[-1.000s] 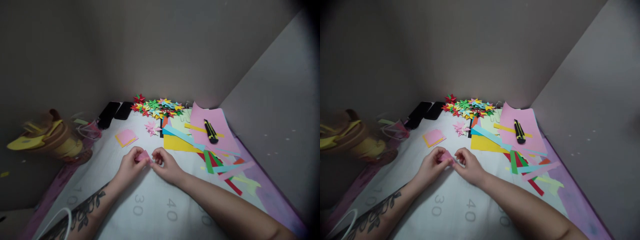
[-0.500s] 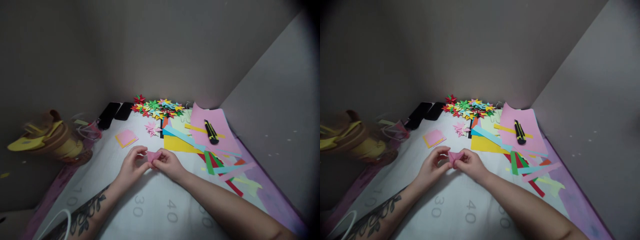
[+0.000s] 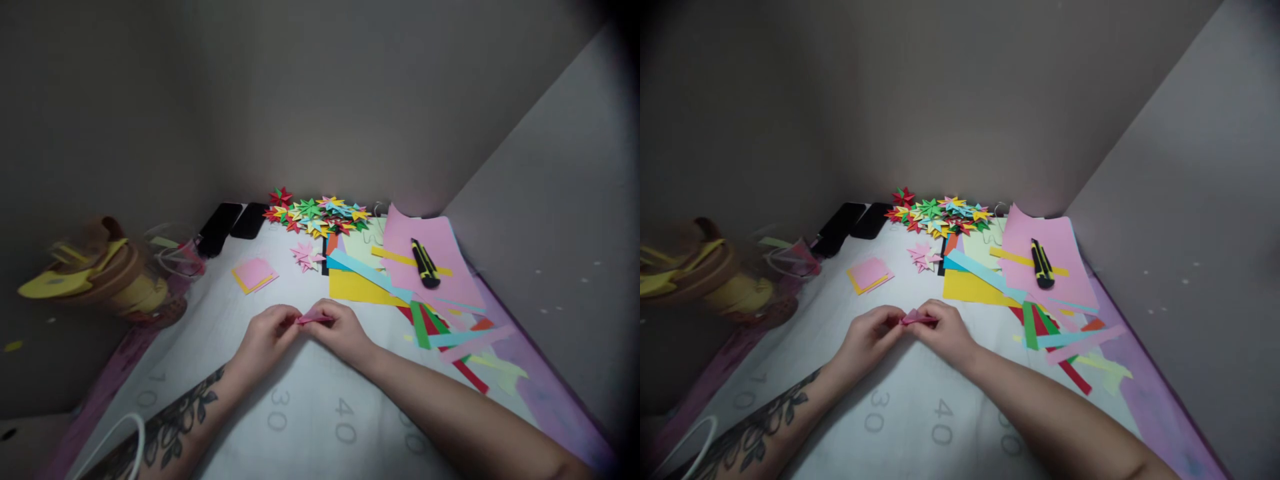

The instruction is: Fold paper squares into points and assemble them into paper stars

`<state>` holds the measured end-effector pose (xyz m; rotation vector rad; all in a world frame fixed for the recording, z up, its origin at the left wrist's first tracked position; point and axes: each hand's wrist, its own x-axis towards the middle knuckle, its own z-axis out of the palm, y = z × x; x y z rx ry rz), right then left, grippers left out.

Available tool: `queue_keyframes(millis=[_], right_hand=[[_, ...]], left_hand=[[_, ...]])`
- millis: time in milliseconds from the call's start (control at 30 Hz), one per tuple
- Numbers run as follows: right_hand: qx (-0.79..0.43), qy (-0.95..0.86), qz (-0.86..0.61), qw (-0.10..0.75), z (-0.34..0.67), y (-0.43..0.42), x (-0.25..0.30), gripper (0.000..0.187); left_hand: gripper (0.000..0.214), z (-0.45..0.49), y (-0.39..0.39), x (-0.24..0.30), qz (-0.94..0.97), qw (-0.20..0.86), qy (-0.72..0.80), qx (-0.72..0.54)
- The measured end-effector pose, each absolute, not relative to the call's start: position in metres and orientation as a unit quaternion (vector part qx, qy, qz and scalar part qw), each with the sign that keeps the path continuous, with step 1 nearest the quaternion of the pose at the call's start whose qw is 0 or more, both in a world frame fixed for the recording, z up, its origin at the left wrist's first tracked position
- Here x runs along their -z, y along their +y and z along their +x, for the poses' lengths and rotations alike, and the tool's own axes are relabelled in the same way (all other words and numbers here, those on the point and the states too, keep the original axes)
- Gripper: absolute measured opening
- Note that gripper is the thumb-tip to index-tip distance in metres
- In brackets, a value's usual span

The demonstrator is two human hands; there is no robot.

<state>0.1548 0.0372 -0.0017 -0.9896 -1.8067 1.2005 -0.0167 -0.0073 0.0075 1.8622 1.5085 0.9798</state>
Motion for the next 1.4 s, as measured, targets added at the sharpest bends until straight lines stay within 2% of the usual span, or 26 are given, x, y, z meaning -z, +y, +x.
queue_keyframes(millis=[100, 233, 500, 767, 900, 1167, 1400], right_hand=[[-0.469, -0.697, -0.384, 0.383, 0.155, 0.039, 0.002, 0.001], [-0.479, -0.684, -0.385, 0.393, 0.154, 0.041, 0.004, 0.007], [-0.479, -0.674, -0.397, 0.397, 0.154, 0.039, 0.002, 0.011], [-0.502, -0.664, -0.403, 0.380, 0.155, 0.038, -0.003, 0.006], [-0.502, -0.668, -0.404, 0.373, 0.156, 0.038, -0.003, 0.004], [-0.476, -0.683, -0.410, 0.372, 0.156, 0.037, 0.002, 0.004], [-0.522, -0.661, -0.386, 0.377, 0.156, 0.039, -0.002, 0.006]], left_hand=[[0.011, -0.018, -0.008, -0.008, 0.683, 0.252, 0.560, -0.395], [0.004, -0.021, -0.008, -0.008, 0.700, 0.219, 0.543, -0.409], [0.014, -0.025, -0.006, -0.010, 0.778, 0.164, 0.449, -0.408], [0.017, -0.025, -0.006, -0.006, 0.779, 0.142, 0.451, -0.413], [0.013, -0.023, -0.006, -0.010, 0.746, 0.185, 0.484, -0.417], [0.006, -0.019, -0.004, -0.012, 0.615, 0.351, 0.569, -0.418], [0.012, -0.013, -0.003, -0.013, 0.589, 0.374, 0.572, -0.430]])
